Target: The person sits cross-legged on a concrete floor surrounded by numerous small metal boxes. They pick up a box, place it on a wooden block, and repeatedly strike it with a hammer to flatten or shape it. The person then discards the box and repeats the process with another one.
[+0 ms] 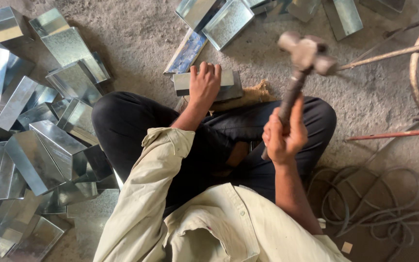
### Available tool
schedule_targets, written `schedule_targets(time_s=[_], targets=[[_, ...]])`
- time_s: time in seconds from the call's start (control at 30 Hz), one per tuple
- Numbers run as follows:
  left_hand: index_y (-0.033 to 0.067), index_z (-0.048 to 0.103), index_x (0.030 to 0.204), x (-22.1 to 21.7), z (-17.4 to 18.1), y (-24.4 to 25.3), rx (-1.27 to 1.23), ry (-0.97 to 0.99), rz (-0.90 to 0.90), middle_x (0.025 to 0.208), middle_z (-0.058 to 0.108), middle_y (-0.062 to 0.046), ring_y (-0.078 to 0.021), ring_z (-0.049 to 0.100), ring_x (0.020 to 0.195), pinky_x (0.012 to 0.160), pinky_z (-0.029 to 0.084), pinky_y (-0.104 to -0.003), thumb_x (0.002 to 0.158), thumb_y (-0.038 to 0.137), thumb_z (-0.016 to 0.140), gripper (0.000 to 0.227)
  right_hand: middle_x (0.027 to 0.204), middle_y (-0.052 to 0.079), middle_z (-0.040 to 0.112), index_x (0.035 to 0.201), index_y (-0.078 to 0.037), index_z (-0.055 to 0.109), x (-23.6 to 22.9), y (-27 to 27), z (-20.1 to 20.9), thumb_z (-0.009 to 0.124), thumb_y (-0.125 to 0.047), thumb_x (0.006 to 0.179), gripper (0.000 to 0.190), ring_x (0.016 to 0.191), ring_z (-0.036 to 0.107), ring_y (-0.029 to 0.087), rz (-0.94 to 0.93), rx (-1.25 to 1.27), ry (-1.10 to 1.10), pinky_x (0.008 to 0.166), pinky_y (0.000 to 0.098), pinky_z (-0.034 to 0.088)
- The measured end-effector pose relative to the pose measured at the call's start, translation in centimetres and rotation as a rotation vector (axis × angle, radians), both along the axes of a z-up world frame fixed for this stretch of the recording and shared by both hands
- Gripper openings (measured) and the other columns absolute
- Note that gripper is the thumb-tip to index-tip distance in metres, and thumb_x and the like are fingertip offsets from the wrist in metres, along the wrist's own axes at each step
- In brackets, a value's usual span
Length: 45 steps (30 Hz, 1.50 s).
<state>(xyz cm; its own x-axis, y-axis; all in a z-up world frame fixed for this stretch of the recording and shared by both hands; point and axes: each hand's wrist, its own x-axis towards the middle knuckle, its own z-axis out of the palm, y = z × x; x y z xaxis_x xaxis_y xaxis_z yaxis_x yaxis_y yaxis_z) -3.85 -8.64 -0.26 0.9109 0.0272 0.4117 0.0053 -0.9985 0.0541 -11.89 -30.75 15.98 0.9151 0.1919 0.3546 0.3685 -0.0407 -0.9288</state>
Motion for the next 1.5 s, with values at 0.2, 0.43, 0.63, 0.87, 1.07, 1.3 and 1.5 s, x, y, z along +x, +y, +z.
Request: schedule_targets(time_s=[0.2,0.43,0.63,0.87,1.07,1.3,1.5], targets=[[0.0105,0.061,0.101,-0.1,0.7,-0.3,0.014,0.001,0.029,0.095,0.064,-0.006,-0.0234,0.056,0.101,0.09,0.044,-0.046,0.09,0.018,0.061,0.013,0.07,-0.005,0.053,0.163,-0.01,0.038,2.7,1.8,-5.6,0.06,-0.003,0.105,0.062,0.056,0.048,0.002,0.075,-0.364,0.226,0.048,0.0207,0.043],[0.0111,0.063,0.103,-0.3,0.8,-0.2,0.021,-0.058,0.029,0.097,0.064,-0.006,-0.0237,0.056,0.102,0.091,0.043,-0.044,0.088,0.017,0.061,0.016,0.068,-0.008,0.05,0.162,-0.011,0.038,2.1,1.9,-6.1,0.058,-0.009,0.105,0.061,0.052,0.047,0.003,0.002,-0.286,0.307,0.047,0.0226,0.041],[0.0112,0.061,0.105,-0.9,2.2,-0.4,-0.177,-0.039,0.039,0.099,0.063,-0.006,-0.0261,0.056,0.104,0.091,0.042,-0.045,0.091,0.013,0.062,0.014,0.069,-0.007,0.045,0.161,-0.011,0.04,3.1,2.2,-3.9,0.059,-0.005,0.102,0.062,0.051,0.042,0.001,0.058,-0.177,0.48,0.041,0.0216,0.035],[-0.0001,0.052,0.121,-1.8,-0.5,-4.1,-1.035,-0.319,0.042,0.116,0.054,-0.022,-0.0452,0.049,0.113,0.097,0.041,-0.049,0.065,-0.007,0.068,0.059,0.094,0.004,0.06,0.163,-0.006,0.034,-0.5,2.1,4.8,0.051,-0.003,0.11,0.056,0.055,0.05,0.005,0.033,-0.042,0.186,0.043,0.0207,0.041],[0.0,0.052,0.124,-0.9,-4.4,-4.3,-1.235,-0.344,0.033,0.117,0.053,-0.023,-0.046,0.05,0.116,0.102,0.044,-0.047,0.066,-0.015,0.061,0.061,0.091,0.003,0.06,0.165,-0.01,0.034,-0.3,2.8,3.4,0.048,-0.004,0.113,0.054,0.056,0.049,0.004,0.124,-0.072,-0.101,0.047,0.019,0.042],[0.0001,0.054,0.122,-0.9,-3.8,-4.3,-1.181,-0.337,0.023,0.114,0.057,-0.021,-0.0449,0.05,0.117,0.102,0.043,-0.047,0.065,-0.014,0.061,0.059,0.078,0.0,0.059,0.157,-0.005,0.048,1.8,3.9,3.8,0.057,-0.007,0.105,0.054,0.055,0.048,0.002,0.211,-0.341,0.296,0.045,0.0212,0.04],[-0.0004,0.052,0.123,-1.0,-3.3,-4.1,-1.176,-0.339,0.023,0.115,0.056,-0.021,-0.0444,0.05,0.118,0.103,0.042,-0.047,0.064,-0.013,0.065,0.062,0.089,0.002,0.067,0.156,-0.005,0.047,0.9,5.2,3.2,0.056,-0.007,0.107,0.049,0.063,0.057,0.002,0.137,-0.43,-0.103,0.054,0.022,0.047]])
